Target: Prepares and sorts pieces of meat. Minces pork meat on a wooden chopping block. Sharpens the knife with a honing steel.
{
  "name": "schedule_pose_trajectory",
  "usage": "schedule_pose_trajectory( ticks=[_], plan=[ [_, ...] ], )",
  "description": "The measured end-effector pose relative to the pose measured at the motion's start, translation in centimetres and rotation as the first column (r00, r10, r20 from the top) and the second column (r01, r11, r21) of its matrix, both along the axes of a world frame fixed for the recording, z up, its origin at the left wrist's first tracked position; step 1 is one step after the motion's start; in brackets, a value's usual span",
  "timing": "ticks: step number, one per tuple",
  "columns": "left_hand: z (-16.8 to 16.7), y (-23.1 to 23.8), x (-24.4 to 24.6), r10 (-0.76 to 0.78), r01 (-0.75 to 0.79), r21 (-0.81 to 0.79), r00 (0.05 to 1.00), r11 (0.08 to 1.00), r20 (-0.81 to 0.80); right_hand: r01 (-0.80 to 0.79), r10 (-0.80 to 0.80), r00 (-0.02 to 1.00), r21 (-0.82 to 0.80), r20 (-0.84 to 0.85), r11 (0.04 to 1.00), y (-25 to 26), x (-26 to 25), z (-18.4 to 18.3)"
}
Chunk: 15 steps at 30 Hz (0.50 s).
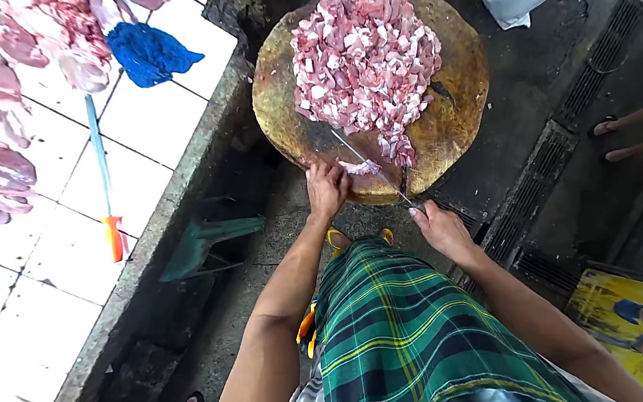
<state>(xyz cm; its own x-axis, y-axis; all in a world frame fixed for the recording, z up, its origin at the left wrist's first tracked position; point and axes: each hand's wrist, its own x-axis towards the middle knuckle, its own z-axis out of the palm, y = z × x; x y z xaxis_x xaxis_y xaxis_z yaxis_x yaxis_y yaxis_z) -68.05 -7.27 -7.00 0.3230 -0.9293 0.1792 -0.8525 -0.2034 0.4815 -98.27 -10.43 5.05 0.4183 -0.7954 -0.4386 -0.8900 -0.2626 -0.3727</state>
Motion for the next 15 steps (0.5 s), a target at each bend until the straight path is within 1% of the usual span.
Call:
schedule_pose_trajectory(
  ticks=[1,2,4,7,9,10,11,12,14,15],
  plan=[
    [-0.2,-0.1,0.0,-0.009,0.009,0.025,1.0,1.0,0.016,0.05,-0.044,0.996,0.081,-0.078,0.995,-0.5,-0.1,0.1],
    [-0.3,-0.1,0.1,-0.009,0.008,0.04,1.0,0.999,0.025,0.1,-0.088,0.99,0.116,-0.108,0.988,-0.6,-0.1,0.7],
    [-0.1,0.2,0.2,0.005,-0.005,0.049,1.0,0.999,0.003,0.154,-0.146,0.986,0.104,-0.085,0.983,-0.4,0.1,2.4],
    [0.0,0.5,0.2,0.041,-0.04,0.017,0.998,0.999,-0.039,0.168,-0.162,0.978,-0.032,0.135,0.985,0.8,0.9,4.1],
    [-0.2,0.7,0.0,0.054,-0.054,0.009,0.998,0.999,-0.016,0.142,-0.108,0.952,-0.103,0.285,0.984,1.6,1.6,3.8],
    [-0.3,0.6,-0.1,0.058,-0.058,0.005,0.998,0.998,-0.002,0.115,-0.072,0.945,-0.118,0.32,0.986,1.9,1.9,3.1],
    [-0.4,0.5,-0.1,0.058,-0.058,0.005,0.998,0.998,0.012,0.084,-0.045,0.95,-0.114,0.309,0.99,2.0,2.0,2.1],
    [-0.4,0.5,-0.1,0.058,-0.058,0.008,0.998,0.998,0.029,0.056,-0.036,0.969,-0.077,0.243,0.995,2.1,2.0,1.0],
    [-0.3,0.2,-0.2,0.052,-0.054,0.042,0.997,0.998,0.052,0.049,-0.051,0.999,0.094,0.014,0.994,1.4,1.7,0.2],
    [-0.2,0.1,-0.2,0.046,-0.05,0.065,0.997,0.997,0.056,0.079,-0.074,0.996,0.142,-0.042,0.987,1.0,1.5,0.4]
  ],
)
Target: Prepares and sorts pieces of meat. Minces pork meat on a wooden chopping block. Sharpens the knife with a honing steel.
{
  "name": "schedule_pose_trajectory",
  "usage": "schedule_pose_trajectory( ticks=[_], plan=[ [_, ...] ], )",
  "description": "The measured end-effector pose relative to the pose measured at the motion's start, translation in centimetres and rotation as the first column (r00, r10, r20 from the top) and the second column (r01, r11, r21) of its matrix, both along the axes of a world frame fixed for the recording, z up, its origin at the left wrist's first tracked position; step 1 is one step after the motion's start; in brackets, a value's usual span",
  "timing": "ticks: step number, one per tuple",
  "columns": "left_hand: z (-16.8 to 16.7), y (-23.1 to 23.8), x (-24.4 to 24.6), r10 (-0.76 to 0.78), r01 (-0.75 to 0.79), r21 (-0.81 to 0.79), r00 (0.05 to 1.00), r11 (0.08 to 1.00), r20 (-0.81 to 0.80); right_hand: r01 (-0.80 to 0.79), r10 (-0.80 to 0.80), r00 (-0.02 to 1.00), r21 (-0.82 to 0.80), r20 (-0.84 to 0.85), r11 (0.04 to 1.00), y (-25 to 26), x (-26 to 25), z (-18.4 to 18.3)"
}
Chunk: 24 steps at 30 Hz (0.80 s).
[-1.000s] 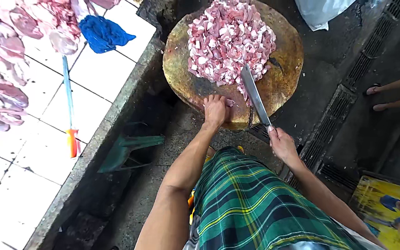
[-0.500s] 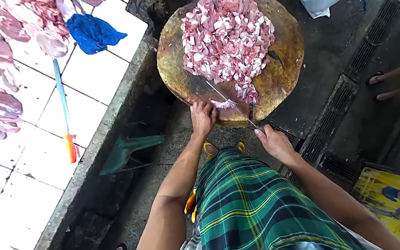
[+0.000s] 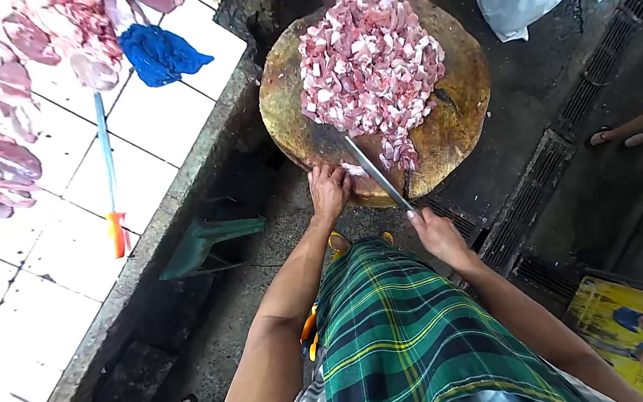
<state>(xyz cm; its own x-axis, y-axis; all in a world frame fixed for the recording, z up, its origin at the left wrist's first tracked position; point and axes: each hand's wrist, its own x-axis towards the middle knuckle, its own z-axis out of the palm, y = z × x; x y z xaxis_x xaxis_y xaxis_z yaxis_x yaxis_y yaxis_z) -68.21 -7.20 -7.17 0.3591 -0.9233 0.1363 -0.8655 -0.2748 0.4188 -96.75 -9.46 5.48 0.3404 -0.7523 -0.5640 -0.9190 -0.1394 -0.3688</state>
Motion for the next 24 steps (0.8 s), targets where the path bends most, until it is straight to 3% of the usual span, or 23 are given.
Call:
schedule_pose_trajectory(
  ticks=[3,5,8,10,14,16,19,24],
  plan=[
    [0.4,0.3,0.3,0.014,-0.013,0.011,0.998,1.0,-0.062,0.088,-0.088,0.996,-0.001,-0.027,0.996,-0.2,-0.2,2.2],
    [0.7,0.7,0.5,0.059,-0.071,-0.055,0.98,0.996,-0.189,0.123,-0.117,0.99,-0.084,0.079,0.989,0.1,-0.2,3.2],
    [1.7,2.4,0.7,0.267,-0.297,-0.028,0.893,0.955,-0.363,0.132,-0.061,0.933,-0.181,0.353,0.975,1.1,0.3,2.9],
    [1.7,3.2,1.4,0.416,-0.436,0.038,0.824,0.899,-0.385,0.092,-0.003,0.908,-0.193,0.419,0.977,1.8,0.8,1.0],
    [1.8,3.1,1.8,0.533,-0.529,0.098,0.797,0.843,-0.285,-0.048,0.047,0.999,0.012,0.022,0.999,1.0,1.2,-0.4],
    [2.5,2.2,0.8,0.476,-0.454,0.153,0.861,0.878,-0.179,0.005,-0.005,1.0,0.024,-0.003,1.0,0.6,0.2,0.1],
    [2.9,0.6,-2.9,0.244,-0.222,0.287,0.969,0.932,-0.041,0.197,-0.195,0.977,-0.009,0.087,0.98,-0.2,-2.9,-0.1],
    [2.3,-4.8,-10.8,-0.043,0.031,0.314,0.999,0.949,0.03,0.448,-0.44,0.89,-0.049,0.12,0.893,-3.1,-7.8,-2.5]
  ],
)
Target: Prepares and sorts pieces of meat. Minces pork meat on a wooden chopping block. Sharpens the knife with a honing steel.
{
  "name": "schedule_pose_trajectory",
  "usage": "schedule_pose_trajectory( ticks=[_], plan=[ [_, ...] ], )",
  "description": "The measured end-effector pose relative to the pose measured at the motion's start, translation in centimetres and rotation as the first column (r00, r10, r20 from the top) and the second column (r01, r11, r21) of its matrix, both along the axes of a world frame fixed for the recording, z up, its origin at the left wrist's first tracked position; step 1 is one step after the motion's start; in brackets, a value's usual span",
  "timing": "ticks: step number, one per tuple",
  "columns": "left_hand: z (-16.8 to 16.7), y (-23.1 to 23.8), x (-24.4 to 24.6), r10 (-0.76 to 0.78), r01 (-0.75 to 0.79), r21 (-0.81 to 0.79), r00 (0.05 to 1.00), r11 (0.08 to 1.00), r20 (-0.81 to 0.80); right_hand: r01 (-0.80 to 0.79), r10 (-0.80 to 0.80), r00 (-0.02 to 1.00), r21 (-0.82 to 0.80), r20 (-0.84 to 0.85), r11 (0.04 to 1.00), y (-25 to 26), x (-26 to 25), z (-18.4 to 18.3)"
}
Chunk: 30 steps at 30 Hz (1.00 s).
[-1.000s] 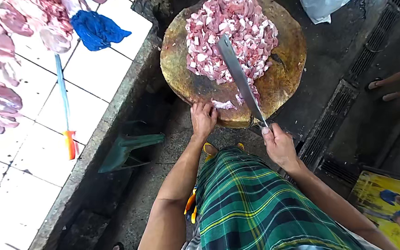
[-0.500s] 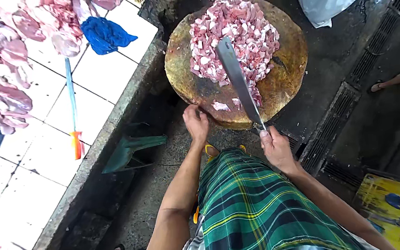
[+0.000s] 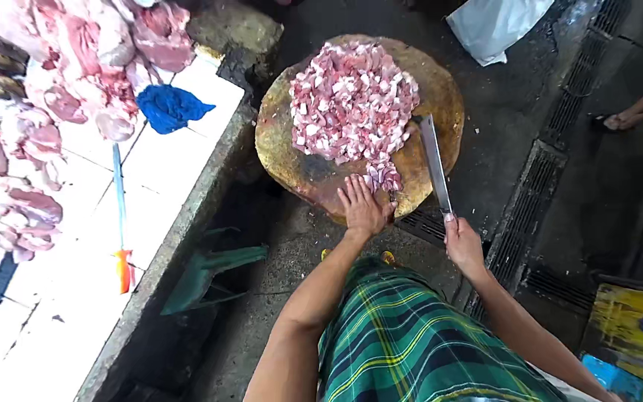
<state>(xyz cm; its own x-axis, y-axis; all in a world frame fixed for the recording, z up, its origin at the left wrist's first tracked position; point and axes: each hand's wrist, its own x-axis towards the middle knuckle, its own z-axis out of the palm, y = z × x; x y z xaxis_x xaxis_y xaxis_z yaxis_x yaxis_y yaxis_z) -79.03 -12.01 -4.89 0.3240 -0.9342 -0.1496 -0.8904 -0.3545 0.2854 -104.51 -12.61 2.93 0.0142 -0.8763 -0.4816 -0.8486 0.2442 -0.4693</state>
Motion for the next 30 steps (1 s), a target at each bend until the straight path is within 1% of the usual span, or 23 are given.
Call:
schedule_pose_trajectory(
  ticks=[2,4,5,6,8,10,11,13,15,17,18,19,20,21,22,24,25,26,27,28,29,30],
  plan=[
    [0.2,-3.6,-1.1,-0.066,0.066,-0.021,0.998,0.998,0.015,0.077,-0.079,0.997,0.056,0.026,0.995,-1.0,-0.9,-0.9],
    [0.2,-8.1,-0.7,-0.125,0.141,-0.141,0.985,0.98,0.12,0.114,-0.12,0.99,0.08,0.076,0.99,-1.4,-1.3,-1.7],
    [0.3,-10.7,0.0,-0.136,0.17,-0.198,0.976,0.965,0.171,0.109,-0.113,0.991,0.061,0.076,0.992,-1.3,-1.2,-1.9],
    [1.0,-13.2,1.0,-0.141,0.182,-0.217,0.971,0.959,0.192,0.095,-0.097,0.994,0.038,0.059,0.995,-1.1,-1.0,-2.0],
    [3.4,-18.0,3.6,-0.103,0.145,-0.227,0.977,0.963,0.189,0.065,-0.065,0.998,-0.002,0.008,0.998,-0.7,-0.5,-1.7],
    [6.8,-22.2,6.4,-0.033,0.057,-0.165,0.989,0.985,0.146,0.038,-0.039,0.999,-0.022,-0.025,0.999,-0.5,-0.4,-2.0],
    [8.7,-23.7,7.6,0.01,0.001,-0.106,0.994,0.994,0.104,0.036,-0.037,0.999,-0.017,-0.026,0.999,-0.3,-0.5,-2.2],
    [12.9,-25.3,9.3,0.084,-0.086,0.064,0.996,0.994,0.033,0.045,-0.045,0.999,0.019,-0.005,0.999,-0.1,-0.7,-2.3],
    [16.6,-26.2,11.1,0.115,-0.106,0.213,0.993,0.971,-0.031,0.049,-0.05,0.999,0.034,0.022,0.998,-0.3,-1.2,-2.3],
    [18.7,-26.5,13.1,0.151,-0.136,0.254,0.988,0.958,-0.042,0.032,-0.033,0.999,0.03,0.03,0.999,-0.4,-1.6,-2.3],
    [18.6,-26.4,14.5,0.164,-0.151,0.21,0.985,0.966,-0.046,0.021,-0.022,0.999,0.027,0.033,0.999,-0.4,-1.8,-2.4],
    [17.8,-26.1,16.0,0.172,-0.166,0.113,0.984,0.98,-0.049,0.011,-0.012,0.999,0.024,0.034,1.0,-0.4,-2.0,-2.6],
    [17.2,-24.8,17.0,0.189,-0.19,0.002,0.978,0.982,-0.085,0.005,-0.006,0.999,0.016,0.041,1.0,-0.3,-2.2,-2.7],
    [17.2,-22.5,17.0,0.236,-0.253,-0.083,0.956,0.964,-0.176,0.008,-0.007,0.999,0.0,0.053,1.0,-0.1,-2.5,-2.8],
    [17.0,-19.8,16.4,0.29,-0.325,-0.148,0.932,0.934,-0.218,0.02,-0.019,0.997,-0.014,0.068,1.0,0.0,-2.7,-3.0],
    [15.3,-12.9,13.2,0.398,-0.423,-0.238,0.906,0.874,-0.146,0.041,-0.037,0.994,-0.029,0.104,0.999,0.2,-3.2,-3.6],
    [13.2,-8.5,11.6,0.426,-0.437,-0.242,0.899,0.866,-0.101,0.032,-0.029,0.993,-0.026,0.115,0.999,0.4,-3.0,-4.1],
    [9.9,-4.3,10.5,0.426,-0.433,-0.216,0.901,0.875,-0.083,0.024,-0.021,0.992,-0.023,0.122,0.999,0.7,-2.7,-4.4],
    [5.9,-0.9,9.8,0.394,-0.395,-0.188,0.918,0.899,-0.049,0.022,-0.019,0.99,-0.021,0.137,1.0,0.7,-2.4,-4.2],
    [2.4,1.6,9.2,0.365,-0.363,-0.149,0.931,0.92,-0.01,0.03,-0.027,0.986,-0.015,0.163,0.999,0.8,-2.0,-3.8],
    [0.5,3.0,8.7,0.337,-0.334,-0.093,0.941,0.938,0.018,0.05,-0.048,0.982,-0.004,0.181,0.999,0.9,-1.6,-3.1],
    [-0.1,3.7,8.8,0.289,-0.288,-0.03,0.957,0.957,0.019,0.079,-0.081,0.977,0.016,0.198,0.997,1.0,-0.9,-2.2]
  ],
)
